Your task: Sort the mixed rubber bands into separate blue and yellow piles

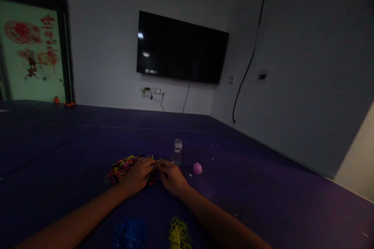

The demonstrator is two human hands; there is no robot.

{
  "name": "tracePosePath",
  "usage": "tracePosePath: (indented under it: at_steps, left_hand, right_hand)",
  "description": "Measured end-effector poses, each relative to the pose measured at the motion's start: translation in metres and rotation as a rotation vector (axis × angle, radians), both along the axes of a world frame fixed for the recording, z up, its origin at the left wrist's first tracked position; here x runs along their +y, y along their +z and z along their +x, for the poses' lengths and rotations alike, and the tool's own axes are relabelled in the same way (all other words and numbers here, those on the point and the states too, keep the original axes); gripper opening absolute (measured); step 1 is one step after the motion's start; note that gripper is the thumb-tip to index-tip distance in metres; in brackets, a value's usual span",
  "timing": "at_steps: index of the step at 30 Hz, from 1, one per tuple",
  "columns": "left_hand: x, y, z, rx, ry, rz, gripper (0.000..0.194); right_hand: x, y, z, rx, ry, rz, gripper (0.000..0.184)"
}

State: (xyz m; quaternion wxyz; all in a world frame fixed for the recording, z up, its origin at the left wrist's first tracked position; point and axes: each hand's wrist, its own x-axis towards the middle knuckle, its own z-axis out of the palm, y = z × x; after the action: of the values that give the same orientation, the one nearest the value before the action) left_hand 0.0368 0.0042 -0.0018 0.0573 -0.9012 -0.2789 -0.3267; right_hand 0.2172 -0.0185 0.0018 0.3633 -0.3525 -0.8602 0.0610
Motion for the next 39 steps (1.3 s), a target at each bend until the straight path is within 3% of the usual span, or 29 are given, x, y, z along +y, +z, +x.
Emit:
tracePosePath:
  at_steps: [5, 11, 17, 39]
  left_hand:
    - [0.0, 0.001, -0.001, 0.01, 0.0, -0.015, 0.041]
    - [0.005, -0.004, -0.003, 0.045, 0.033, -0.033, 0.064]
    - [0.008, -0.003, -0.002, 0.129, 0.107, -0.108, 0.037]
    - [0.02, -0.008, -0.001, 0.209, 0.141, -0.193, 0.039]
  right_hand:
    - [0.002, -0.003, 0.0, 0.05, -0.016, -0.002, 0.038]
    - [0.006, -0.006, 0.0, 0.069, -0.137, 0.006, 0.035]
    - [0.006, -0.005, -0.001, 0.057, -0.217, 0.017, 0.033]
    - [0.002, -0.002, -0.005, -0.051, -0.239, -0.015, 0.029]
